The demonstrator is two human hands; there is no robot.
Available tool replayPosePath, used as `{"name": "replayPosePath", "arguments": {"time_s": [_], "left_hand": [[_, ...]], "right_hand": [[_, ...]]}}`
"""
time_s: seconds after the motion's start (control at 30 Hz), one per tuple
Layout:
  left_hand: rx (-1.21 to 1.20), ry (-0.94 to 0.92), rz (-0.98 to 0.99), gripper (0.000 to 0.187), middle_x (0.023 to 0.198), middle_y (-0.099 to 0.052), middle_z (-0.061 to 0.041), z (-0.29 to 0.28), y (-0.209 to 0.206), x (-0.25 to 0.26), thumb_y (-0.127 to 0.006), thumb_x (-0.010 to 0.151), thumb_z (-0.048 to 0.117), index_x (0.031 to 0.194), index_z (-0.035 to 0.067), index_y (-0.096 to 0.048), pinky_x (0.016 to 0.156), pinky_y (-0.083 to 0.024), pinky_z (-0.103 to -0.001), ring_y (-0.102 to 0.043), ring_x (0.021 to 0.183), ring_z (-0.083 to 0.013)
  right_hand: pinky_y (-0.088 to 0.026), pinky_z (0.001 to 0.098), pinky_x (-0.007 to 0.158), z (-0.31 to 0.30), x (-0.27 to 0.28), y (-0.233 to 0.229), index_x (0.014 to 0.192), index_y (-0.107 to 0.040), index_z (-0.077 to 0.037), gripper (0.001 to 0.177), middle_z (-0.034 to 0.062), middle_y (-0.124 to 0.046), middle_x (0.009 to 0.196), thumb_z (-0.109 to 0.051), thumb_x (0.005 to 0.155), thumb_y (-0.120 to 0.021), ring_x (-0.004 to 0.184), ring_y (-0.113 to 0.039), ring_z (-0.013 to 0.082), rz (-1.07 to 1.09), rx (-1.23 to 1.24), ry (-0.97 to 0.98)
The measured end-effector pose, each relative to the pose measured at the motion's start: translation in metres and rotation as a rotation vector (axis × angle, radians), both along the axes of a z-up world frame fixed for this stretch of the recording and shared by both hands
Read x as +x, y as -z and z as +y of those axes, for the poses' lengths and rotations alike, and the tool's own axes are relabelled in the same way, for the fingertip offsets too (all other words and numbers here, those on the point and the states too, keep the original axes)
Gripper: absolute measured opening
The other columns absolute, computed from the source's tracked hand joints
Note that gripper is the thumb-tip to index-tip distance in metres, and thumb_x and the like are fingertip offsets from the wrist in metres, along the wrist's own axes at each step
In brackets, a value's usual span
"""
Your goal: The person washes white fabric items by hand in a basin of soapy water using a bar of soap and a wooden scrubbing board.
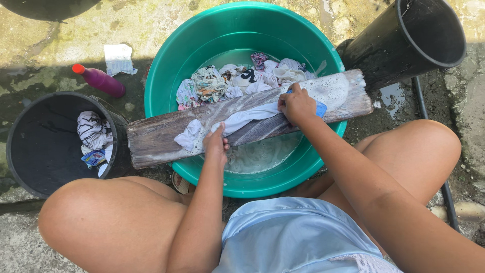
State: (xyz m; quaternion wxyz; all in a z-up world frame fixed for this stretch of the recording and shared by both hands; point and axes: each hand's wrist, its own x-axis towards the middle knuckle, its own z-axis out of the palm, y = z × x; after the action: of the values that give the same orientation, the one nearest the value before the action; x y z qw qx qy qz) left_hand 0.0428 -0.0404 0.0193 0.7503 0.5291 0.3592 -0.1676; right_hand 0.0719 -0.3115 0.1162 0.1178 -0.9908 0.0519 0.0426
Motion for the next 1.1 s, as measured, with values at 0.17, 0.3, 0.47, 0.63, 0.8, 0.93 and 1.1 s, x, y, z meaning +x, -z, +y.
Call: {"name": "replayPosePath", "arguments": {"time_s": [0.17,0.3,0.47,0.63,0.8,0.93,1.1], "left_hand": [[0.026,0.084,0.115,0.029,0.082,-0.053,-0.001,0.012,-0.002,0.002,-0.074,0.093,0.036,0.103,0.010,-0.066,0.045,-0.028,-0.030,-0.044,0.054,-0.0136],[0.483,0.254,-0.187,0.036,0.097,-0.076,-0.011,0.016,0.004,-0.014,-0.076,0.089,0.038,0.106,0.006,-0.078,0.077,-0.052,-0.036,-0.069,0.087,-0.0231],[0.861,0.398,-0.156,0.031,0.102,-0.076,-0.011,0.027,-0.006,-0.029,-0.068,0.090,0.036,0.114,0.017,-0.076,0.080,-0.053,-0.045,-0.072,0.096,-0.0341],[0.790,0.476,0.007,0.040,0.094,-0.076,-0.008,0.032,-0.035,-0.024,-0.067,0.089,0.052,0.107,0.017,-0.073,0.081,-0.054,-0.045,-0.073,0.090,-0.0305],[0.770,0.548,0.022,0.037,0.100,-0.076,-0.009,0.038,-0.026,-0.021,-0.061,0.092,0.048,0.117,0.023,-0.069,0.082,-0.052,-0.046,-0.073,0.094,-0.0317],[0.859,0.537,0.001,0.029,0.107,-0.076,-0.005,0.044,-0.019,-0.037,-0.064,0.091,0.037,0.117,0.025,-0.071,0.083,-0.053,-0.047,-0.070,0.102,-0.0317],[0.800,0.520,0.027,0.031,0.107,-0.077,-0.001,0.048,-0.036,-0.038,-0.072,0.086,0.039,0.114,0.026,-0.070,0.084,-0.054,-0.044,-0.071,0.103,-0.0289]], "right_hand": [[-0.055,0.0468,0.085,-0.007,0.004,0.001,0.097,-0.078,-0.027,0.009,0.0105,-0.057,0.123,-0.025,0.088,-0.078,0.109,-0.061,0.0367,0.047,-0.025,0.051],[-0.053,0.0499,0.090,0.037,0.014,0.001,0.131,-0.055,-0.015,0.054,0.0218,-0.053,0.126,-0.026,0.085,-0.082,0.111,-0.060,0.0431,-0.175,0.312,0.109],[-0.053,0.0499,0.092,0.161,-0.046,0.032,0.148,-0.043,-0.012,0.070,0.0249,-0.052,0.134,-0.014,0.084,-0.070,0.114,-0.059,0.0453,-0.183,0.361,-0.319],[-0.058,0.0528,0.078,0.046,-0.009,0.020,0.148,-0.044,-0.004,0.054,0.0254,-0.048,0.139,-0.016,0.098,-0.058,0.110,-0.059,0.0459,-0.112,-0.001,0.089],[-0.058,0.0524,0.083,0.136,-0.003,0.031,0.136,-0.043,-0.005,0.050,0.0259,-0.043,0.138,-0.008,0.088,-0.057,0.114,-0.058,0.0457,0.114,-0.005,0.005],[-0.055,0.0541,0.092,0.174,-0.023,0.039,0.128,-0.051,-0.014,0.033,0.0197,-0.050,0.132,-0.011,0.096,-0.054,0.119,-0.060,0.0423,0.237,0.146,-0.291],[-0.058,0.0512,0.083,0.062,0.035,-0.001,0.128,-0.045,-0.005,0.054,0.0210,-0.046,0.132,-0.007,0.078,-0.064,0.114,-0.059,0.0430,0.148,-0.091,0.234]]}}
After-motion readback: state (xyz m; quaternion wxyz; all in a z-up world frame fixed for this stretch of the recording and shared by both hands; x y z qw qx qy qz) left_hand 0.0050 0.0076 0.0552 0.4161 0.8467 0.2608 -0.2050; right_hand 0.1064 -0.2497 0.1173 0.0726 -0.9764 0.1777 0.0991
